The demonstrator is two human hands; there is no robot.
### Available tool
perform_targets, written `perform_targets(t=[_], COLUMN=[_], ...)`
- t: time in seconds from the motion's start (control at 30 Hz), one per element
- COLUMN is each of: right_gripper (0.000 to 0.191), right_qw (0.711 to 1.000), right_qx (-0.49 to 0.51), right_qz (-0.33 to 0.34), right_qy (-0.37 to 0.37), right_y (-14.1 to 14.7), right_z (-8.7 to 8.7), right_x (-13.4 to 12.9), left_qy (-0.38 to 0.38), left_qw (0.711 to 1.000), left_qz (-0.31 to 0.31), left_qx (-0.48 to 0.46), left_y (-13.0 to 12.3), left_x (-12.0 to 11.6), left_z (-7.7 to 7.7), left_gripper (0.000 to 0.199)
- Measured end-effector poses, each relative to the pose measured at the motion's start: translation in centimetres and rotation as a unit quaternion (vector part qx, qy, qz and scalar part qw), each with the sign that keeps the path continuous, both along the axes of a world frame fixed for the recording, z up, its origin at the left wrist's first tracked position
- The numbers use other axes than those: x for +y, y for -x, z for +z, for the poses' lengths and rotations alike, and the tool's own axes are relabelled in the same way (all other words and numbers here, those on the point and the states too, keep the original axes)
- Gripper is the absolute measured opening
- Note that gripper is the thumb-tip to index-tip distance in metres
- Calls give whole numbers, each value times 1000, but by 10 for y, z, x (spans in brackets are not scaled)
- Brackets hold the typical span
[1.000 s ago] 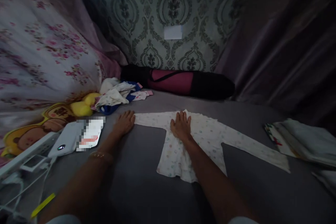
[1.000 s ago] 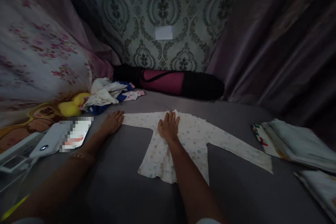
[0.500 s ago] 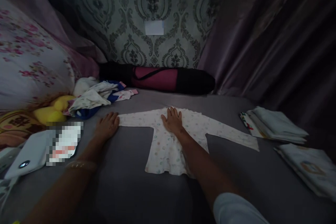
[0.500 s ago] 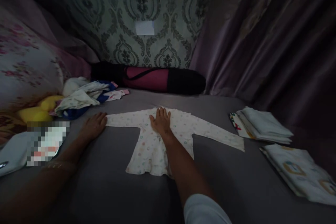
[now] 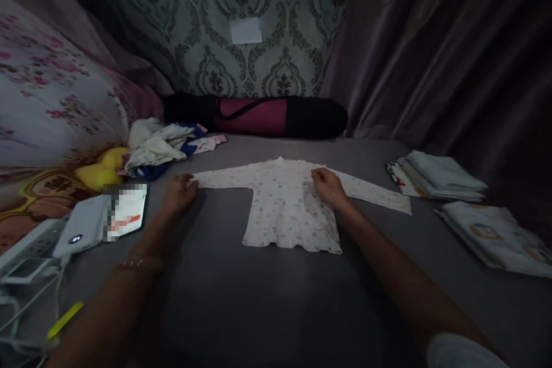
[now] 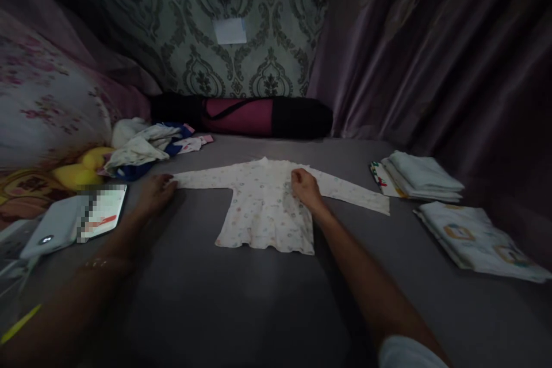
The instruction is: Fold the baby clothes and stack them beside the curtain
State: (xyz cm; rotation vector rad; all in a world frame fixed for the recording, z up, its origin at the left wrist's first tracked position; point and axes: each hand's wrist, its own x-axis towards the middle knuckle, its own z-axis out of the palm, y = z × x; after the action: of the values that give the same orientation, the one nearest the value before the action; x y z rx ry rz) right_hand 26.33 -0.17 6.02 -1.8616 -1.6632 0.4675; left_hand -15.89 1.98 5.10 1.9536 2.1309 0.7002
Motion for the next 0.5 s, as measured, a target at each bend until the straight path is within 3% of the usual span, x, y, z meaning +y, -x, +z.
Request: perform_targets(t=[0.1,0.2,0.33,0.5], right_gripper=[31,33,39,38], right_qw=[997,989,979,977], right_qx=[34,26,-59,-112], right_qz=[-15,-8,-5,-4], right_qy=[68,145,197,183], right_y=[-31,-45,-43,-31], right_z=[-5,-6,-3,0], right_x=[-39,-73,-112,-142], left_qy=[120,170,175,147], left_qw=[988,970,959,964], left_qz=[-96,-171,-222,-220], left_qx=[-24,-35,-31,-30], left_y=[-35,-74,-105,-112], left_x=[-24,-50,-77,-94], left_z=[8,11,11,6], left_gripper=[38,40,45,44])
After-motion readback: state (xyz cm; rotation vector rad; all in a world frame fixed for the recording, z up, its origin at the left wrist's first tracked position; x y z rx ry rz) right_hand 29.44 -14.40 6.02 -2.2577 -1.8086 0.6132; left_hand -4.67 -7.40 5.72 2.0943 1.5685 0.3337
